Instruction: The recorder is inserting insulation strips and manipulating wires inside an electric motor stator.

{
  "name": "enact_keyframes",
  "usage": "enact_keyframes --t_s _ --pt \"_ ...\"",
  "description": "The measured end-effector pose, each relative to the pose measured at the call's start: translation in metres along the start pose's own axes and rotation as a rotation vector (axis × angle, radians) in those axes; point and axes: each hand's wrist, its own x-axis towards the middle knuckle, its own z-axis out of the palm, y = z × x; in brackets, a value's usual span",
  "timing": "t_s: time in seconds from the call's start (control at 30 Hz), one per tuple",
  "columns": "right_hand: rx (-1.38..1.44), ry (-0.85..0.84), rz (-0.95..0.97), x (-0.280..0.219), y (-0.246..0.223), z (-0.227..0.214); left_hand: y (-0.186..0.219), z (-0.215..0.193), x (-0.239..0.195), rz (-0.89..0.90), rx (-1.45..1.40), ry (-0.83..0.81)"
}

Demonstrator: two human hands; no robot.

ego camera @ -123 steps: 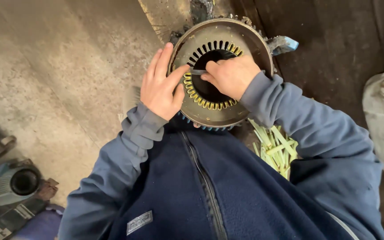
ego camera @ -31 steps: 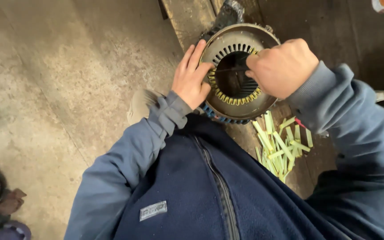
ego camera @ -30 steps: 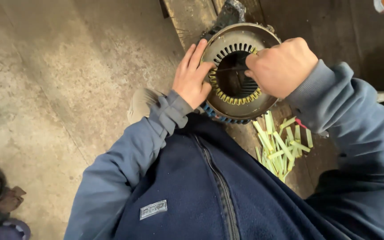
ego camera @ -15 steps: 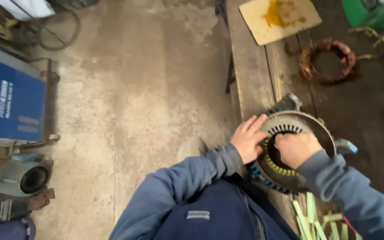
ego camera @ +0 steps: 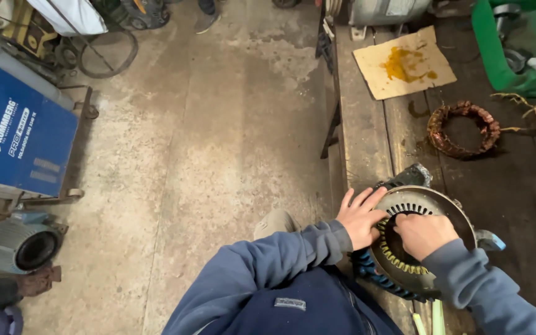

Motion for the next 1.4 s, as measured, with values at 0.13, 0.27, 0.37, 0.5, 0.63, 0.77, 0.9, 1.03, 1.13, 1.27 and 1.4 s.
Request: enact_keyframes --t_s 0.13,0.27,0.37,0.5,0.63,0.77,0.9,1.03,1.13,1.27,1.4 --pt "-0.048 -0.023 0.066 -0.01 0.007 0.006 -0.004 0.006 -0.003 0.022 0.004 0.031" --pt "-0.021 0.036 0.138 -0.022 0.024 0.03 -0.006 0.011 -0.003 0.04 -0.016 0.063" --pt "-0.032 0.064 0.117 -0.024 0.029 0.041 -0.007 0.012 -0.002 0.047 -0.015 0.063" --pt "-0.041 0.025 0.112 -0.012 0.027 0.032 -0.011 0.02 -0.001 0.046 0.0 0.06" --pt "-0.096 -0.04 0.051 -0.001 0.017 0.02 -0.01 0.022 0.0 0.061 0.009 0.073" --pt "-0.102 -0.007 -0.03 0.004 0.016 0.022 -0.009 0.019 0.001 0.028 0.025 0.045" --pt "-0.12 -0.005 0.031 -0.014 0.011 0.033 -0.004 0.013 0.0 0.025 -0.008 0.017" --pt "-0.088 -0.049 0.122 -0.016 0.011 0.027 -0.004 0.014 -0.001 0.021 -0.003 0.015" --pt "-0.037 0.025 0.091 -0.003 0.015 0.033 -0.005 0.013 0.001 0.042 0.017 0.006" --pt "-0.024 0.055 0.03 -0.001 0.009 0.027 -0.003 0.012 -0.002 0.029 0.002 0.018" --pt "-0.023 -0.006 0.094 -0.006 0.011 0.033 -0.003 0.014 -0.001 0.05 0.005 0.055"
